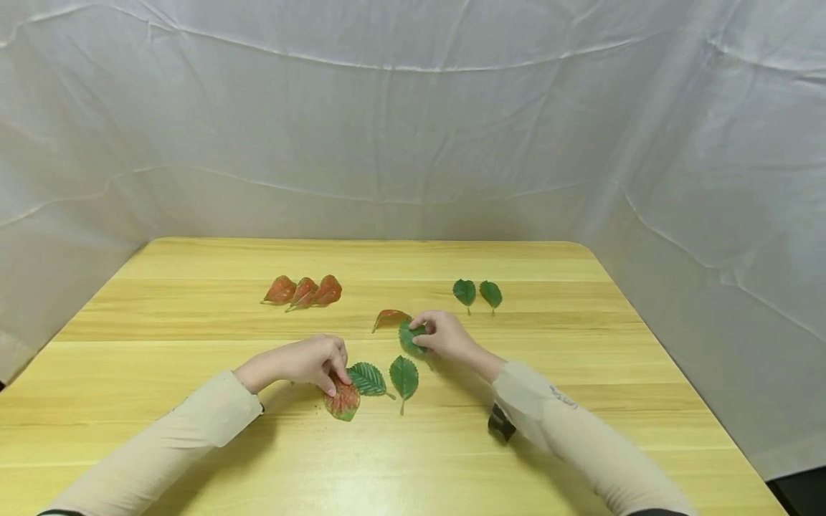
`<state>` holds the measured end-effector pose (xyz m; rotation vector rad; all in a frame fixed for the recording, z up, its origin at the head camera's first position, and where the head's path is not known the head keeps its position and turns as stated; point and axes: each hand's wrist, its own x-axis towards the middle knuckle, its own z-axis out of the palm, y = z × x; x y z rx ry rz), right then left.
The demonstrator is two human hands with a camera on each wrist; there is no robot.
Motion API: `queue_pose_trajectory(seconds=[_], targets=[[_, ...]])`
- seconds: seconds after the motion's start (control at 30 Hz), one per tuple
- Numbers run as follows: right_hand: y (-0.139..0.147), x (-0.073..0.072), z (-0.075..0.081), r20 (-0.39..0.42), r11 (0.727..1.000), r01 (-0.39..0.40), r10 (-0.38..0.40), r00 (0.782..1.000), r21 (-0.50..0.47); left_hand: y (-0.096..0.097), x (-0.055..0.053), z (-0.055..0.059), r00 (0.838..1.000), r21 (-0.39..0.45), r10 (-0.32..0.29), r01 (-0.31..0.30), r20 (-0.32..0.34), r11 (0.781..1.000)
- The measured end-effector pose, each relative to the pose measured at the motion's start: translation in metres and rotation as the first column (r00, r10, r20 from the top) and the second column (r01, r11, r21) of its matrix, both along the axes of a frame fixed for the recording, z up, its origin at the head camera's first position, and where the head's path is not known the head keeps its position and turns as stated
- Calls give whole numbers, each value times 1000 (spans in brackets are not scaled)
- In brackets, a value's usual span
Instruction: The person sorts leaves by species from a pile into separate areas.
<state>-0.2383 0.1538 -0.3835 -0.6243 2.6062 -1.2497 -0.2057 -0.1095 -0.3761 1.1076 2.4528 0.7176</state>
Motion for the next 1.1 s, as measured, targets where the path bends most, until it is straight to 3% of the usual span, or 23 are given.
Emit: queue_pose_trajectory(seconds=[0.27, 0.5, 0.9, 1.1], targets=[[19, -3, -1, 5, 998, 67, -67, 998, -5, 1, 0, 0, 1000, 0, 8, -8, 8, 1000], [33, -7, 3, 72, 990, 132, -128, 989, -53, 1, 0, 0, 1000, -1, 6, -6, 1, 1000], [63, -20, 8, 53, 969, 224, -219, 974, -104, 0, 1, 0, 1000, 12, -2, 2, 7, 1000], [74, -28, 10, 63, 956, 285, -281, 957, -66, 0, 1, 1, 1000, 17, -1, 1, 14, 1000]])
